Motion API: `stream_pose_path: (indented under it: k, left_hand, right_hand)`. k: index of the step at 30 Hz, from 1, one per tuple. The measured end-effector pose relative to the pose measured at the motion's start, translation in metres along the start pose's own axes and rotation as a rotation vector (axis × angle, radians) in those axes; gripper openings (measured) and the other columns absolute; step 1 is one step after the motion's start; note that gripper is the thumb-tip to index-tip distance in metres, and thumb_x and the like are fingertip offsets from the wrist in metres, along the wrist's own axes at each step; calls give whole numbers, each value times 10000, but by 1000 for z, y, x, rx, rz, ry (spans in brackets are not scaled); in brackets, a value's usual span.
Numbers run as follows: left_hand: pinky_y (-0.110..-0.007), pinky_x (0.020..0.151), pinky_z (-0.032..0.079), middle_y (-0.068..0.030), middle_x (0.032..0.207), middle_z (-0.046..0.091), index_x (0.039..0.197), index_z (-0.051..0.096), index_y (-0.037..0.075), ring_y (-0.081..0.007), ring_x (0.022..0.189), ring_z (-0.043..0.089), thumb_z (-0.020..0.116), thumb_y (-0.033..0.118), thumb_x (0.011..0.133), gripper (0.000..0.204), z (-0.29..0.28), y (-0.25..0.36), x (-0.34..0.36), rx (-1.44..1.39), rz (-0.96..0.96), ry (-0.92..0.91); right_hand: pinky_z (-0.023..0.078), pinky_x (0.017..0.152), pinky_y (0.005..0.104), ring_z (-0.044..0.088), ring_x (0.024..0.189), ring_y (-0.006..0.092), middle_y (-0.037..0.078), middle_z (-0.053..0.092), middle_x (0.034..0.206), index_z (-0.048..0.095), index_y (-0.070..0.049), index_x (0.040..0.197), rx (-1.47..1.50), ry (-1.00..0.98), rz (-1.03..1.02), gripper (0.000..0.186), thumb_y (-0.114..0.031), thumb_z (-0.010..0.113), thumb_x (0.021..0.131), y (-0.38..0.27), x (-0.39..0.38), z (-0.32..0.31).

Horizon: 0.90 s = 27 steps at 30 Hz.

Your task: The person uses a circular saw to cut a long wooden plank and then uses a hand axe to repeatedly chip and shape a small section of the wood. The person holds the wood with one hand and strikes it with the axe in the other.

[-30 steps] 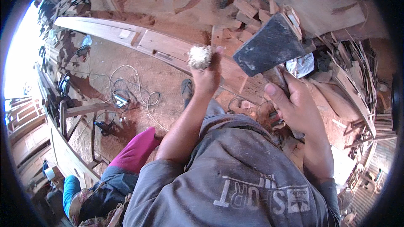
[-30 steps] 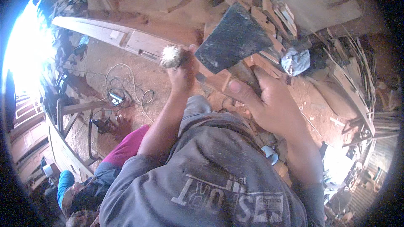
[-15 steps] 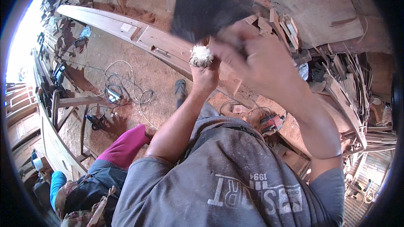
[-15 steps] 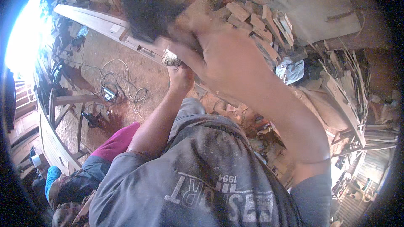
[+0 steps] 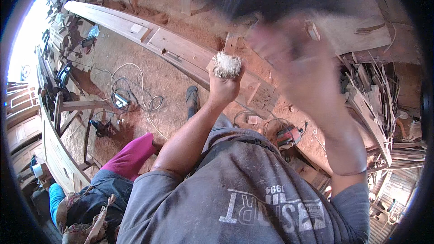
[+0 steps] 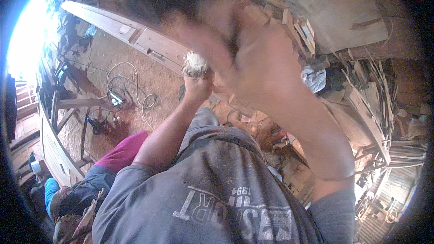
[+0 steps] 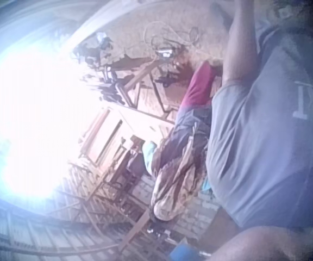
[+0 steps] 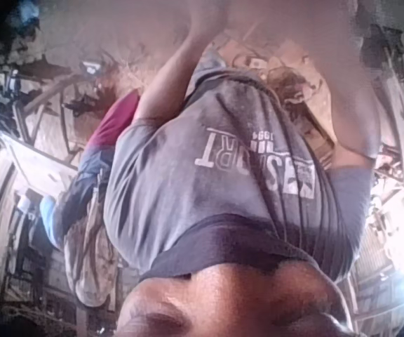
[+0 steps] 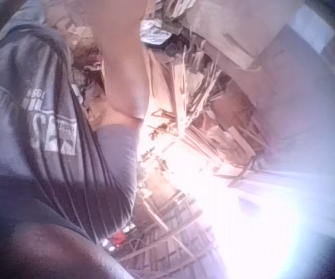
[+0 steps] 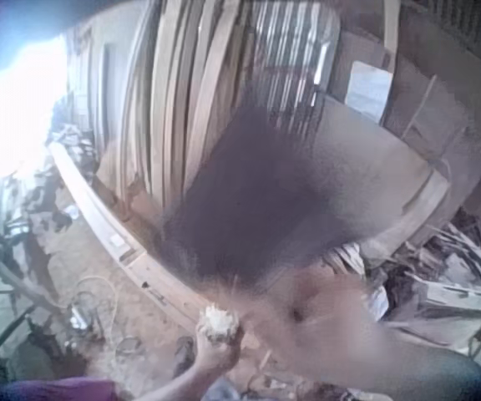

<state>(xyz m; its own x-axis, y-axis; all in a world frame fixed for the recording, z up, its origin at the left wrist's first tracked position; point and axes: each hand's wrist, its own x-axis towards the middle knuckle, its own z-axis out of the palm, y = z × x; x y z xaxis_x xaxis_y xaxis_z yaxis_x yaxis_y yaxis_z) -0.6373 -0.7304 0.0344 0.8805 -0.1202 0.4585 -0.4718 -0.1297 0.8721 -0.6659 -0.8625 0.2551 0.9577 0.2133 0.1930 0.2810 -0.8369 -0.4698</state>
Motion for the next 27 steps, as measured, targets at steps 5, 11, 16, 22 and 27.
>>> stream_pose_path:
  k: [5,11,16,22,27]
  left_hand:
    - [-388,711,488,-106,803,674,839,671,24,-308,761,649,715,95,905,107,9,18,7,-36,-11,87]
    - [-417,689,458,-91,740,648,779,653,26,-316,718,620,694,137,930,192,-2,9,1,52,-273,-27]
    - [-469,796,468,-117,826,673,809,662,33,-351,842,630,682,84,889,97,14,1,-3,-24,-28,89]
    - [-438,767,475,-118,794,665,819,664,31,-348,803,627,694,105,900,114,4,-9,-9,91,-53,56]
    - [-408,728,482,-124,791,663,853,672,31,-341,779,634,703,118,903,105,14,0,-9,-109,-211,14]
  right_hand:
    - [527,771,456,679,813,436,253,692,890,635,17,1186,-121,-241,60,624,-568,582,975,33,-11,-9]
    - [538,714,423,682,794,286,131,667,835,621,14,1201,-38,275,-142,504,-453,550,1024,-10,8,-60]
    - [543,746,495,678,852,442,249,683,899,636,28,1156,-7,-165,49,485,-422,603,979,28,-24,9]
    - [531,745,456,681,804,374,223,698,944,627,62,1181,6,52,-80,603,-509,590,989,-17,7,-51]
    - [544,734,447,673,753,405,265,705,917,618,86,1182,3,161,-91,562,-446,558,1012,9,-17,-28]
